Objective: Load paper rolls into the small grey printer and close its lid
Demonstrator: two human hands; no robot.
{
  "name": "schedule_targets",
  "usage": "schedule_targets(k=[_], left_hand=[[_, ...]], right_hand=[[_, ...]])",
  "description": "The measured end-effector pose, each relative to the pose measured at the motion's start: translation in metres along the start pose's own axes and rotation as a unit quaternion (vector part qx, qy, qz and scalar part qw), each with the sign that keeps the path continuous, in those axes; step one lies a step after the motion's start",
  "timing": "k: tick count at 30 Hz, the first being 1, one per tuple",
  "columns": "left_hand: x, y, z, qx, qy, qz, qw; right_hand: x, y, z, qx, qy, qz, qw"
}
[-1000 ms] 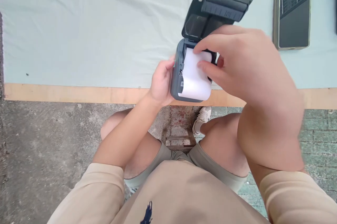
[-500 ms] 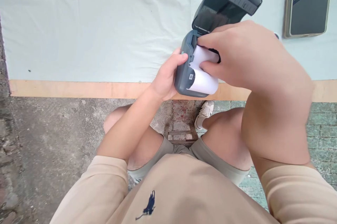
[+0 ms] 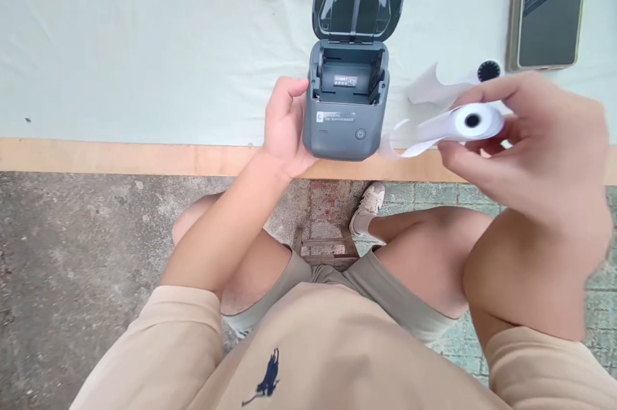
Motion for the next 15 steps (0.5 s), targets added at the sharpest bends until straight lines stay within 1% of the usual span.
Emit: schedule_targets(k=[2,4,5,6,7,10,11,12,13,15], left_hand=[[0.001,0.000,0.002,0.002,0.007,-0.035,0.999],[0.002,0.000,0.003,0.005,0.011,-0.066,0.998],[0.001,0.001,0.003,0.004,0.010,-0.076,0.997],[0.001,0.001,0.003,0.002,0.007,-0.081,0.997],[0.000,0.001,0.003,0.003,0.005,-0.080,0.997],[-0.002,0.002,0.004,0.013,0.013,-0.054,0.998],[-0.003,0.002,0.004,0.015,0.019,-0.046,0.999],[-0.003,0.002,0.004,0.014,0.023,-0.043,0.999],[-0.002,0.002,0.004,0.008,0.024,-0.049,0.998],[0.000,0.002,0.003,-0.004,0.021,-0.078,0.997]], right_hand=[[-0.010,-0.006,-0.017,0.008,-0.019,-0.016,1.000],[-0.017,-0.009,-0.031,0.022,-0.020,0.019,0.999],[-0.019,-0.010,-0.036,0.025,-0.016,0.044,0.999],[-0.017,-0.010,-0.040,0.026,-0.002,0.054,0.998],[-0.011,-0.009,-0.043,0.022,0.020,0.035,0.999],[0.011,-0.005,-0.051,-0.011,0.073,-0.107,0.991],[0.013,-0.002,-0.055,-0.021,0.075,-0.133,0.988],[0.011,0.003,-0.059,-0.026,0.065,-0.131,0.989],[0.005,0.009,-0.062,-0.026,0.047,-0.101,0.993],[-0.009,0.020,-0.068,-0.011,0.027,-0.044,0.999]])
Point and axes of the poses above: each hand's wrist, its own y-axis towards the middle knuckle, its own x-axis out of the back of the hand, z = x × y, the point moved 5 cm from there along y, towards the middle knuckle, and after that the axes turned 2 degrees about -x, right-handed, at the moved point
